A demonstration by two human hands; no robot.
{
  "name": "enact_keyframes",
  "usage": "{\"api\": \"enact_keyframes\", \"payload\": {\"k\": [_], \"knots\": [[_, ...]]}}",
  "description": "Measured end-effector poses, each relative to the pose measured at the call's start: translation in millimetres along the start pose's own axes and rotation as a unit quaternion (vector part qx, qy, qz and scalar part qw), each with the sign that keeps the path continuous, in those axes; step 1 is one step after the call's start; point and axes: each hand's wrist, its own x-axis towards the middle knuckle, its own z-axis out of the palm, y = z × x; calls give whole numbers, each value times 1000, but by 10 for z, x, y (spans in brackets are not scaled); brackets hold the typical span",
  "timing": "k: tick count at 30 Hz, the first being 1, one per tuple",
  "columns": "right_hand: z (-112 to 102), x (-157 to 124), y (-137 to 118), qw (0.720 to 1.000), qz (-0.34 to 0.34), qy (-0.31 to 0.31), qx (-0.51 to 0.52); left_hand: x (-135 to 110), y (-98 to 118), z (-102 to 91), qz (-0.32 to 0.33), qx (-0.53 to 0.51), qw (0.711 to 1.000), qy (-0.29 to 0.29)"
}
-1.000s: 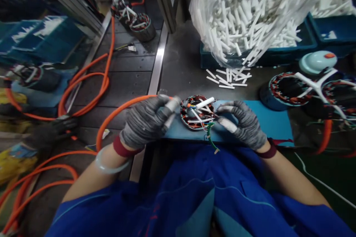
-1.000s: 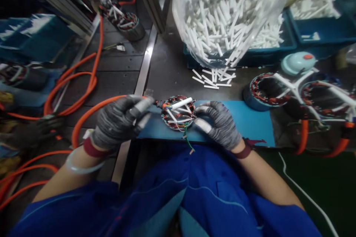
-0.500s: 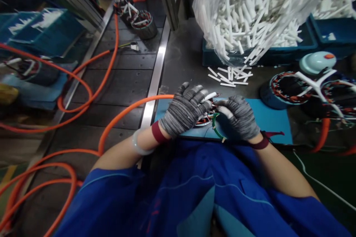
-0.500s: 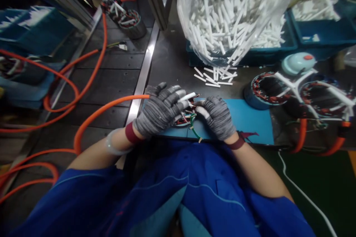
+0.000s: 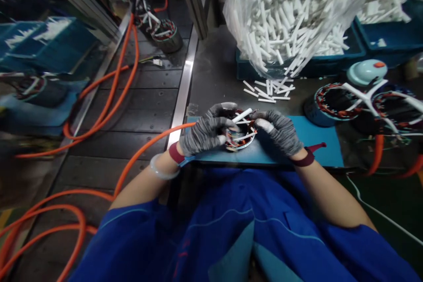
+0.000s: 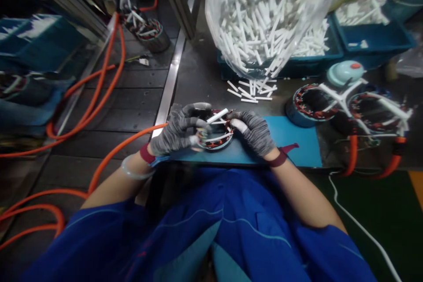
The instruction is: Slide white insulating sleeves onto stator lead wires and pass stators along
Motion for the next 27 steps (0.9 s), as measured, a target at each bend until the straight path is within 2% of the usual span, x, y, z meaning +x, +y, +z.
{"api": "enact_keyframes", "payload": {"k": [5, 9, 12, 15, 19, 22, 25, 27], "knots": [[-49, -202, -106, 986, -71, 93, -116, 14, 303, -79, 57, 103, 993, -33], [17, -395, -173, 961, -101, 180, -184, 31, 384, -28, 43, 110, 990, -76], [86, -483, -205, 955, -118, 170, -212, 12, 364, -66, 34, 50, 994, -88], [101, -509, -198, 957, -104, 161, -219, -39, 339, -185, 36, -8, 994, -100], [88, -523, -193, 959, -84, 163, -217, -108, 359, -226, 41, 36, 989, -136], [133, -546, -268, 977, -36, 114, -178, -143, 376, -180, 17, 80, 986, -143], [229, -530, -400, 998, 46, -10, -49, -167, 369, -167, 21, 97, 987, -125], [294, -483, -485, 988, 109, -91, 64, -172, 376, -177, 26, 106, 986, -124]]}}
